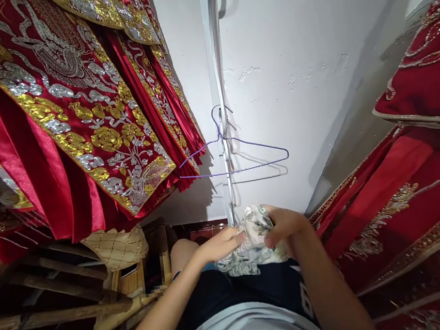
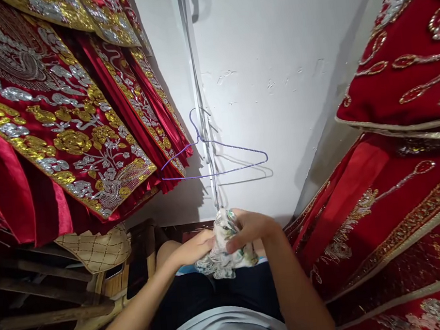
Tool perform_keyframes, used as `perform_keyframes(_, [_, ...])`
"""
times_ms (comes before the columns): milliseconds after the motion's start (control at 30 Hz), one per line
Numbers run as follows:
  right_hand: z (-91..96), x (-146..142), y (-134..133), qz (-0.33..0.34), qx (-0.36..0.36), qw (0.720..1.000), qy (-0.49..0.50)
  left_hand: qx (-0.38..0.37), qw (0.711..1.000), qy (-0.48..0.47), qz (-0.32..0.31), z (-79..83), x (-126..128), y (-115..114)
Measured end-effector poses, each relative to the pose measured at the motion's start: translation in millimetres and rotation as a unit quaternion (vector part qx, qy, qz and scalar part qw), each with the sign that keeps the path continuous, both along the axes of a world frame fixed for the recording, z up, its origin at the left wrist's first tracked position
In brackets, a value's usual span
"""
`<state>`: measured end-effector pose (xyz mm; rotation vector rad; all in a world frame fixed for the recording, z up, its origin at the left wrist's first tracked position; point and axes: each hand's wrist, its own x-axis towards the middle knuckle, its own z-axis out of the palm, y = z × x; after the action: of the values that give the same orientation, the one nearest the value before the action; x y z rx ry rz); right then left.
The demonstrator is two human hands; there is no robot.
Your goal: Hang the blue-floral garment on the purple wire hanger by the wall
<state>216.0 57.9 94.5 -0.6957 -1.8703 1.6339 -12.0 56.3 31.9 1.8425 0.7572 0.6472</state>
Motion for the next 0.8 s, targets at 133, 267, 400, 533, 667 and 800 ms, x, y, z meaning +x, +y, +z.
perform_keyframes(133, [40.7, 15.6, 6.2, -0.005, 0.076, 0.990, -0.116, 0.067, 0.991, 0.113, 0.036, 12.1, -49.8, 4.7])
perform_keyframes(267, [46.7, -6.3, 27.9, -0.158, 0.224, 0.959, -0.066, 0.111, 0.956, 0.151, 0.226, 24.8, -102.8, 13.2])
perform_keyframes(400, [25.9, -39.9, 66.1, -0.299, 0.275, 0.914, -0.021, 0.139, 0.928, 0.164, 0.306, 35.4, -131.6, 11.9])
perform_keyframes(533, [2.7, -42.3, 95.0, -0.345, 0.257, 0.901, -0.052, 0.167, 0.906, 0.149, 0.360, 46.1, -135.7, 9.5])
perform_keyframes(667, [3.8, -21.7, 90.4, -0.370, 0.264, 0.890, -0.044, 0.198, 0.900, 0.088, 0.379, 58.6, -124.3, 13.1])
perform_keyframes(800, [21.9, -10.3, 80.1, -0.388, 0.238, 0.888, -0.069, 0.178, 0.910, 0.054, 0.369, 76.0, -107.7, 19.6])
